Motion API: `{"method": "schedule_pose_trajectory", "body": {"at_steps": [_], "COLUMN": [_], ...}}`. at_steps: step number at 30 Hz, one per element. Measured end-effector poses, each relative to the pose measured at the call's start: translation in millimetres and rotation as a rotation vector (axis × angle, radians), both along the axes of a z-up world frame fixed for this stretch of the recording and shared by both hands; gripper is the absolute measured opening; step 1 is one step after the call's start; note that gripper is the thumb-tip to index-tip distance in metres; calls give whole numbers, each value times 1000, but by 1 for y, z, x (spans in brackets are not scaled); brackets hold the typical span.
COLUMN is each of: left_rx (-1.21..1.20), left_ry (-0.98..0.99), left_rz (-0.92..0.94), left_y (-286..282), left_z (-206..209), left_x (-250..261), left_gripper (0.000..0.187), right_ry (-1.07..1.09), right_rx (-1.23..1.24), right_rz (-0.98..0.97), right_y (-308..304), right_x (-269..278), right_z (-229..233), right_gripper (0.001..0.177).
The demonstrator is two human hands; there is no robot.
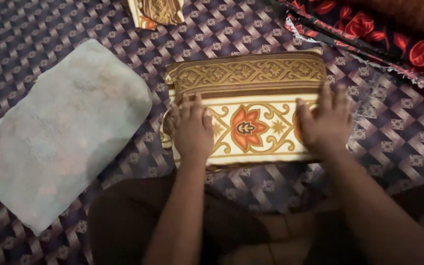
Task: The person wraps a rectangular cushion with a patterned fabric cover. They place the cover over the cushion, fold the edges, and smooth the surface to fit the cover neatly.
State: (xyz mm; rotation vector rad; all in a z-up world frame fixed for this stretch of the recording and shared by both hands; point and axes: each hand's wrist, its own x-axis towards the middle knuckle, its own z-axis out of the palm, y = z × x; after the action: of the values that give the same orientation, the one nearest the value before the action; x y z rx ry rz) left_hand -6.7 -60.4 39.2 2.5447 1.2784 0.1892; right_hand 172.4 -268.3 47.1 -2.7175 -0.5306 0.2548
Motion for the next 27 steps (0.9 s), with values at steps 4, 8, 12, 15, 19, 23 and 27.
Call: {"method": "schedule_pose_trajectory", "body": {"at_steps": [4,8,12,15,19,23,27], "left_rx": [112,148,-18,144,50,-66,227], "left_ry": [-84,-128,-186,-8,104,11,-286], "left_rz": [-80,-375,-418,-405,-206,55,-72], "left_y": [-14,-48,-37,12,43,57,15], "left_z": [17,-1,-10,-45,-8,-17,-3], "left_x": [9,41,52,59,47,39,64], "left_gripper": [54,55,58,56,68,65,54], "right_ry": [-78,-249,-348,-206,-109,-48,-266], "right_rx": [30,279,67,-13,-30,-15,264], "right_rz": [-8,417,620,611,334,97,387], "right_y": [10,46,63,68,53,50,78], "right_x": [-7,-37,-37,-9,33,58,17], "right_z": [-12,-31,-51,-14,-6,-20,7], "right_gripper": [80,69,70,79,79,81,77]}}
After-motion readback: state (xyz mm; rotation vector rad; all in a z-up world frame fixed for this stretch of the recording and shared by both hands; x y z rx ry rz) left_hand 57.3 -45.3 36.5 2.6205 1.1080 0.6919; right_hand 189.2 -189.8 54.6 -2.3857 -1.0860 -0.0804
